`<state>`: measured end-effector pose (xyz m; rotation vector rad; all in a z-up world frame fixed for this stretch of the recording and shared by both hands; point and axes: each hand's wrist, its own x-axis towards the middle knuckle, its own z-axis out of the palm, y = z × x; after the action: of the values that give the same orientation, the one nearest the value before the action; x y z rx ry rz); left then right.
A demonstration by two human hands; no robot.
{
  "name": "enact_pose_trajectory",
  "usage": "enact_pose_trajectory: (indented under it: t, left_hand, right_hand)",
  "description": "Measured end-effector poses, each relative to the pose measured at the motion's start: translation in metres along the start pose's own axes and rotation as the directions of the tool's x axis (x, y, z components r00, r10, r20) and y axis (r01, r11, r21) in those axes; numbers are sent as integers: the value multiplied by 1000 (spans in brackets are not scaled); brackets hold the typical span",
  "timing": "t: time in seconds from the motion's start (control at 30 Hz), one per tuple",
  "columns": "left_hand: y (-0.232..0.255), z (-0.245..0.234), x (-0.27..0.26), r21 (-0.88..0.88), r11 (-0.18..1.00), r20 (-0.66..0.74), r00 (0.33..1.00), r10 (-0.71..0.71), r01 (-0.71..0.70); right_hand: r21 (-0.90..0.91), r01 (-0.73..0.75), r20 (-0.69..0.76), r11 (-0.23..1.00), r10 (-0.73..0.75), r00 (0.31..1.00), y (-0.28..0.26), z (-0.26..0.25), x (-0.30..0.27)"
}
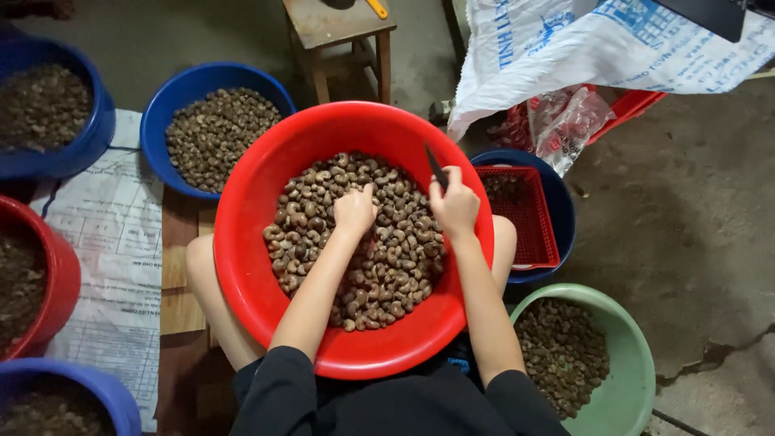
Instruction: Peeling the outer skin of cashew nuts using a small knife over a large red basin.
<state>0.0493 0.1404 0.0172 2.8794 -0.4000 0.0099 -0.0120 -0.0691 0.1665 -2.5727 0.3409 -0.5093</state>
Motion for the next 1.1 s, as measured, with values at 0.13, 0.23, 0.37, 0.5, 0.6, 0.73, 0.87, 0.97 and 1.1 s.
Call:
enact_pose_trajectory:
  t: [0.13, 0.23, 0.37, 0.5, 0.6, 0.73, 0.87, 0.97, 1.1]
  left_hand:
    - [0, -22, -8, -14, 1000, -63, 998, 13, -14]
    - [11, -87, -22, -387, 914, 119, 990, -78, 119]
    - [21, -124, -49, -963, 196, 187, 982, -14, 186]
    - [23, -145, -66, -957, -122, 268, 964, -8, 265]
    - [24, -143, -71, -927, -212, 314, 949, 16, 311]
    - [34, -151, -77, -855, -274, 416, 898, 147, 441]
    - [38, -161, -82, -864, -299, 362, 912, 191, 406]
    - [42, -160, -83, -921, -227, 276, 942, 188, 316]
    - [44, -166, -82, -948, -195, 227, 964, 137, 251]
  right_hand:
    - [-122, 107, 60, 987, -101, 993, -11, 7, -12]
    - [27, 27, 236, 999, -33, 971, -24, 10, -16]
    - [455, -201, 314, 868, 56, 948, -49, 12, -28]
    - [713, -329, 414, 620, 6, 910, -59, 16, -36]
    - [815, -361, 422, 453, -37, 906, -55, 20, -37]
    - [845, -401, 447, 355, -57, 893, -51, 16, -41]
    - [865, -419, 454, 276, -77, 888, -47, 17, -40]
    - [879, -406, 435, 249, -71, 898, -52, 13, -39]
    - [893, -334, 386, 300, -134, 913, -53, 15, -38]
